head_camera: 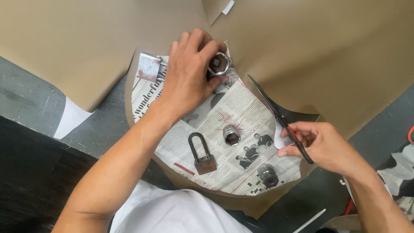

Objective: The person places a newspaper template on a large sheet of cardboard and secures it with a padlock and metal weights. They then use scissors to cut the cardboard along the template's outline, completing the cut shape by the end of the clip.

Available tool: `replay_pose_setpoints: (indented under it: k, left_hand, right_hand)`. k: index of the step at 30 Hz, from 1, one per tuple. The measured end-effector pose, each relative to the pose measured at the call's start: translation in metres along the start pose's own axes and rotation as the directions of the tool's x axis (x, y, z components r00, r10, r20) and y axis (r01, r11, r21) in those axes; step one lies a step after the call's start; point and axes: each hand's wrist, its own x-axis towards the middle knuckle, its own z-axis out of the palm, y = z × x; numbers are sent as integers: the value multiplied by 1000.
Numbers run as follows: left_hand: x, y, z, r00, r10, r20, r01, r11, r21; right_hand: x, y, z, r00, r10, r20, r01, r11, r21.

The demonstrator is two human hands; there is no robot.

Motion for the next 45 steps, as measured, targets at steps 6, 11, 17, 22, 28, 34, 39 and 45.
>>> replay_pose_setpoints:
  k: [6,11,17,22,28,34,39,45]
  left_hand:
    - [2,2,-2,1000,7,-6,-7,1000,-6]
    - [1,1,-2,1000,-8,-1,8,1000,-9]
    - [2,2,-3,1000,-7,0,7,1000,-15]
    - [3,2,-3,1000,-12,10,12,1000,-17]
    - [2,2,-4,1000,-10,9,10,1000,-27]
    - [2,1,-3,1000,-9,0,9,1000,-26]
    - [3,0,-4,1000,-4,-7,4,1000,-26]
    - [3,0,-6,1000,1,-9,-2,999,-34]
  right_hand:
    - [-2,-6,3,999,26,-35,-26,1000,12]
    - [-4,-11,5,997,69,-42,-70,998,1]
    - [-2,-16,12,1000,7,-9,-6,996,91]
    - [-4,-20,16,998,60,-29,-58,995,86]
    - [-3,-31,28,999,23,-44,-18,995,101]
    - [-4,-40,33,997,30,-66,-22,992,127]
    - [-1,-43,39,998,15,-58,-5,986,166]
    - [4,-44,46,998,-18,-57,31,970,242]
